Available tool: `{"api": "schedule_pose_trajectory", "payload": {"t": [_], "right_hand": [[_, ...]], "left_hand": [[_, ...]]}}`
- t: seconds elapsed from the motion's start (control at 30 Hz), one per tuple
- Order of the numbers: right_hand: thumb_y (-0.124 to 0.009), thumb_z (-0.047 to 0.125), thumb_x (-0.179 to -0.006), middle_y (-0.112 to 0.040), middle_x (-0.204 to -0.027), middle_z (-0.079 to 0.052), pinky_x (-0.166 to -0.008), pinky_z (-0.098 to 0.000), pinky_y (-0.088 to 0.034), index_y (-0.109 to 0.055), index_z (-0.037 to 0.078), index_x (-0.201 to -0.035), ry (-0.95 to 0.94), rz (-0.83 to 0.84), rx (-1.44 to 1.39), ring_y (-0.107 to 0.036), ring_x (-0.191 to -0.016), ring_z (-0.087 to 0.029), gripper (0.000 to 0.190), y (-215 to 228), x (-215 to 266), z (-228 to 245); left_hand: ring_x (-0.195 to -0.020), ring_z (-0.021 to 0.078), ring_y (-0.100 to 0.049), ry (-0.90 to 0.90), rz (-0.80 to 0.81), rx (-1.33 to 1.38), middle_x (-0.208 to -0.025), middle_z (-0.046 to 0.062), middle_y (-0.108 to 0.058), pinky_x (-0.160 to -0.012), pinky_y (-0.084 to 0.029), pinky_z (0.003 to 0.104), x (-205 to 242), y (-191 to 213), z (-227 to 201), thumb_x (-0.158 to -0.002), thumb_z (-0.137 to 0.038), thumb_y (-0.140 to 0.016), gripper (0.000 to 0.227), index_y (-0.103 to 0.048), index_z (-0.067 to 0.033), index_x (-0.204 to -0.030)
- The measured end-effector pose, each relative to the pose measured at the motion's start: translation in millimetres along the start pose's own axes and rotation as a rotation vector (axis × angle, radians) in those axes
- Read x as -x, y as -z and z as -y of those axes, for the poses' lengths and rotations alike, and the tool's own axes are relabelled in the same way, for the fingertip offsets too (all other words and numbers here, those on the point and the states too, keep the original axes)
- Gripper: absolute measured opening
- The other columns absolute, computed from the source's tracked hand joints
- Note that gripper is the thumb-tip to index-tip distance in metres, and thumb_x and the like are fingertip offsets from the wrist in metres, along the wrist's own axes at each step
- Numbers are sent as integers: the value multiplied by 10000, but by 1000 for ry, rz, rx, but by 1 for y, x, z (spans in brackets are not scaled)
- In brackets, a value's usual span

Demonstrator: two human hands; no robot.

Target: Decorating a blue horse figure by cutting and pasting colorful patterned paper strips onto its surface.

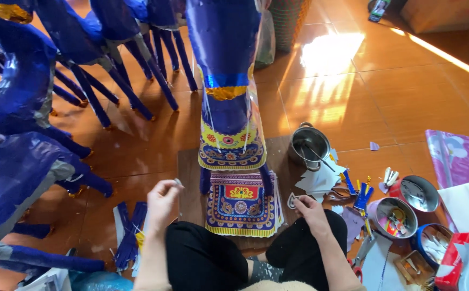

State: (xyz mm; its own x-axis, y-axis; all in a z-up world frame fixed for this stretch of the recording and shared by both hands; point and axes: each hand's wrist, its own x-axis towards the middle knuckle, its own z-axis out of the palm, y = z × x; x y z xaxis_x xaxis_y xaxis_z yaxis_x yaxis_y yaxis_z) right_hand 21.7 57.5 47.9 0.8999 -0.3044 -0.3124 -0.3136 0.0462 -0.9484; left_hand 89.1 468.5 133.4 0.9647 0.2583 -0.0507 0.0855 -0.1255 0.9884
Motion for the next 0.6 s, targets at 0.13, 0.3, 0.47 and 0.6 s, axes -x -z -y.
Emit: {"api": "schedule_pose_trajectory", "payload": {"t": [0.13,0.3,0.47,0.6], "right_hand": [[-692,126,-908,-594,-605,-75,-532,-234,-473,-676,33,-837,9,-81,2,-559,-525,-145,118,17,8,5],[-649,100,-929,-590,-749,-116,-664,-293,-437,-697,-40,-929,-98,-37,-46,-531,-684,-178,148,23,6,-8],[-649,82,-934,-592,-746,-106,-637,-283,-436,-686,-42,-909,-109,2,-67,-530,-675,-166,132,18,2,-12],[-659,105,-932,-600,-728,-121,-635,-294,-436,-695,-41,-899,-110,9,-53,-535,-665,-180,154,16,0,-10]], "left_hand": [[-852,83,-608,-73,6,-61,-865,24,-728,-872,-493,309,-53,26,10,-857,-93,-745,55,-737,-128,-899],[-855,179,-618,52,-17,-311,-911,97,-696,-778,-474,307,-87,48,-39,-913,-212,-700,196,-721,-26,-971],[-767,137,-580,-66,-43,-212,-872,70,-666,-729,-461,254,-140,77,-22,-901,-111,-696,135,-704,-4,-983],[-719,118,-525,-206,-97,-304,-833,42,-650,-652,-421,235,-158,85,-52,-901,-110,-701,141,-704,10,-975]]}}
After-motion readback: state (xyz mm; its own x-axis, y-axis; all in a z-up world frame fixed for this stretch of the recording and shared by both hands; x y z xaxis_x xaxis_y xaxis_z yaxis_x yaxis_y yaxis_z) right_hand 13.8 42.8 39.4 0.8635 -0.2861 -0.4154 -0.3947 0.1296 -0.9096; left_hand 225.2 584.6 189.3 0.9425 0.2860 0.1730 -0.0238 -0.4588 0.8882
